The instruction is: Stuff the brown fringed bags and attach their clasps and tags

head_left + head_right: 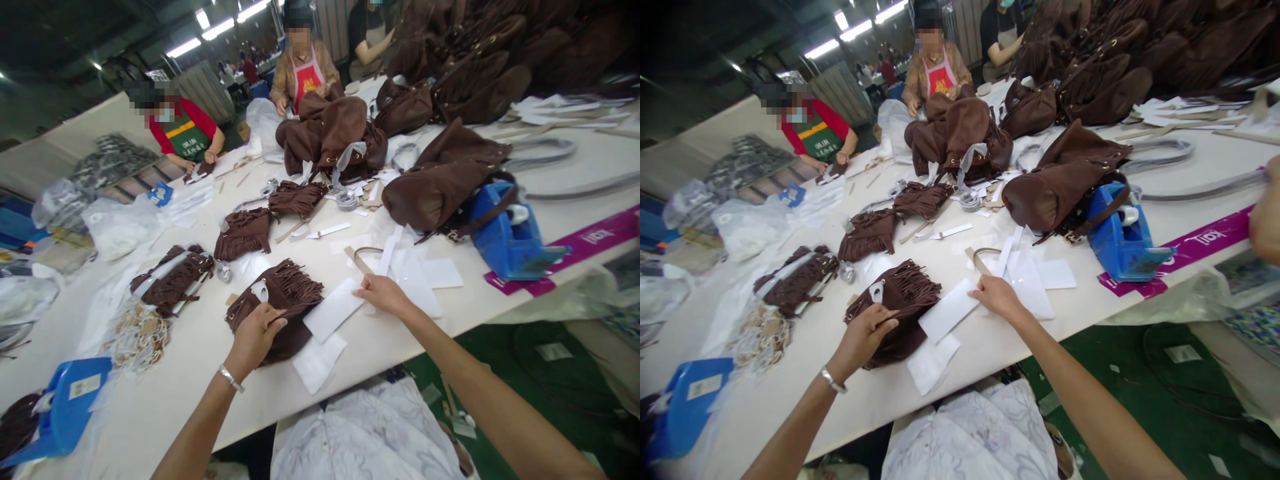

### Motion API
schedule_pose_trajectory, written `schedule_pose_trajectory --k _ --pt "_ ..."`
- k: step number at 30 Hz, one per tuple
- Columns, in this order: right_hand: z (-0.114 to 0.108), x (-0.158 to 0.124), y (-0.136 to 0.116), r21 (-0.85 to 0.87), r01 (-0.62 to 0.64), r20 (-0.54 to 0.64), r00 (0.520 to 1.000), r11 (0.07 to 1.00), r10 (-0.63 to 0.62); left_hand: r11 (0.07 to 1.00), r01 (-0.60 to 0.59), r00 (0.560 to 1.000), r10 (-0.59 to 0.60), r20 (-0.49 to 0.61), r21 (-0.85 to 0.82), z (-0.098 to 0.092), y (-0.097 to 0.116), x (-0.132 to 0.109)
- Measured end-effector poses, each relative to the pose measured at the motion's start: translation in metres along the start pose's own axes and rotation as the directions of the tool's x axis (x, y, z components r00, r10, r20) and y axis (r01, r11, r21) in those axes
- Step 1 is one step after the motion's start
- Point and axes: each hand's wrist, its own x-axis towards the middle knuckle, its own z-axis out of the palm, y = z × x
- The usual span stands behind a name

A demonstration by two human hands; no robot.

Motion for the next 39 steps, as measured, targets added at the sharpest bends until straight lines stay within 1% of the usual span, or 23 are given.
schedule_pose_trajectory --k 4,7,9,11,12,13,14,15,16,17,18,19,20,21,22,25,27,29,31,33,35,36,39 --pt "0.014 0.005 -0.009 -0.077 0.026 -0.035 0.999 0.997 -0.029 0.996 0.047 0.998 -0.049 -0.029 -0.074 0.0 -0.001 0.006" --pt "0.012 0.003 -0.013 -0.131 0.03 -0.061 0.997 0.991 -0.038 0.995 0.067 0.994 -0.073 -0.085 -0.076 0.004 0.001 0.005" --pt "0.008 -0.004 -0.018 -0.168 0.022 -0.081 0.996 0.986 -0.036 0.998 0.051 0.988 -0.057 -0.145 -0.044 0.008 0.002 0.002" --pt "0.006 -0.016 -0.028 -0.228 0.013 -0.14 0.989 0.973 -0.046 1.0 0.027 0.977 -0.023 -0.213 0.015 0.012 0.004 0.0" --pt "0.008 -0.023 -0.034 -0.273 0.028 -0.192 0.978 0.962 -0.083 0.999 0.015 0.97 -0.003 -0.244 0.047 0.015 0.005 -0.002" --pt "0.011 -0.032 -0.042 -0.321 0.068 -0.247 0.957 0.944 -0.153 0.997 0.004 0.963 0.017 -0.268 0.077 0.017 0.006 -0.003" --pt "0.017 -0.04 -0.05 -0.372 0.148 -0.281 0.923 0.916 -0.264 0.995 -0.007 0.959 0.034 -0.281 0.099 0.019 0.007 -0.004" --pt "0.026 -0.048 -0.058 -0.416 0.272 -0.28 0.869 0.867 -0.407 0.993 -0.018 0.957 0.05 -0.284 0.114 0.02 0.008 -0.004" --pt "0.035 -0.053 -0.065 -0.445 0.427 -0.238 0.791 0.787 -0.564 0.992 -0.028 0.958 0.062 -0.28 0.125 0.02 0.009 -0.004" --pt "0.046 -0.056 -0.071 -0.448 0.576 -0.17 0.697 0.684 -0.697 0.99 -0.037 0.96 0.073 -0.27 0.134 0.02 0.009 -0.004" --pt "0.057 -0.056 -0.075 -0.434 0.69 -0.1 0.602 0.579 -0.793 0.989 -0.045 0.963 0.08 -0.255 0.141 0.019 0.009 -0.004" --pt "0.067 -0.054 -0.077 -0.418 0.764 -0.042 0.525 0.492 -0.85 0.988 -0.052 0.967 0.086 -0.24 0.146 0.018 0.008 -0.004" --pt "0.075 -0.049 -0.078 -0.404 0.804 0.0 0.477 0.436 -0.879 0.987 -0.054 0.97 0.089 -0.228 0.152 0.018 0.007 -0.004" --pt "0.082 -0.044 -0.077 -0.394 0.82 0.024 0.46 0.414 -0.888 0.986 -0.056 0.971 0.09 -0.219 0.156 0.018 0.007 -0.004" --pt "0.087 -0.038 -0.076 -0.382 0.825 0.036 0.463 0.416 -0.886 0.985 -0.06 0.972 0.095 -0.216 0.16 0.02 0.006 -0.004" --pt "0.092 -0.025 -0.07 -0.331 0.823 0.041 0.501 0.462 -0.864 0.972 -0.093 0.961 0.144 -0.235 0.216 0.031 0.003 -0.006" --pt "0.093 -0.024 -0.069 -0.315 0.806 0.032 0.536 0.501 -0.843 0.946 -0.122 0.947 0.202 -0.251 0.301 0.043 0.002 -0.009" --pt "0.094 -0.025 -0.071 -0.318 0.794 0.029 0.555 0.519 -0.831 0.924 -0.14 0.939 0.237 -0.247 0.356 0.052 0.003 -0.012" --pt "0.097 -0.027 -0.073 -0.324 0.786 0.024 0.563 0.526 -0.826 0.94 -0.137 0.95 0.214 -0.228 0.312 0.054 0.005 -0.014" --pt "0.1 -0.027 -0.074 -0.329 0.783 0.024 0.566 0.528 -0.824 0.974 -0.092 0.968 0.136 -0.21 0.207 0.051 0.007 -0.013" --pt "0.102 -0.027 -0.075 -0.34 0.778 0.036 0.572 0.529 -0.819 0.987 -0.044 0.983 0.07 -0.171 0.153 0.046 0.01 -0.009" --pt "0.103 -0.027 -0.075 -0.345 0.775 0.046 0.576 0.529 -0.816 0.986 -0.034 0.989 0.057 -0.136 0.166 0.044 0.011 -0.006" --pt "0.104 -0.026 -0.075 -0.353 0.771 0.082 0.59 0.53 -0.803 0.934 -0.072 0.997 0.072 0.012 0.349 0.046 0.017 0.002"
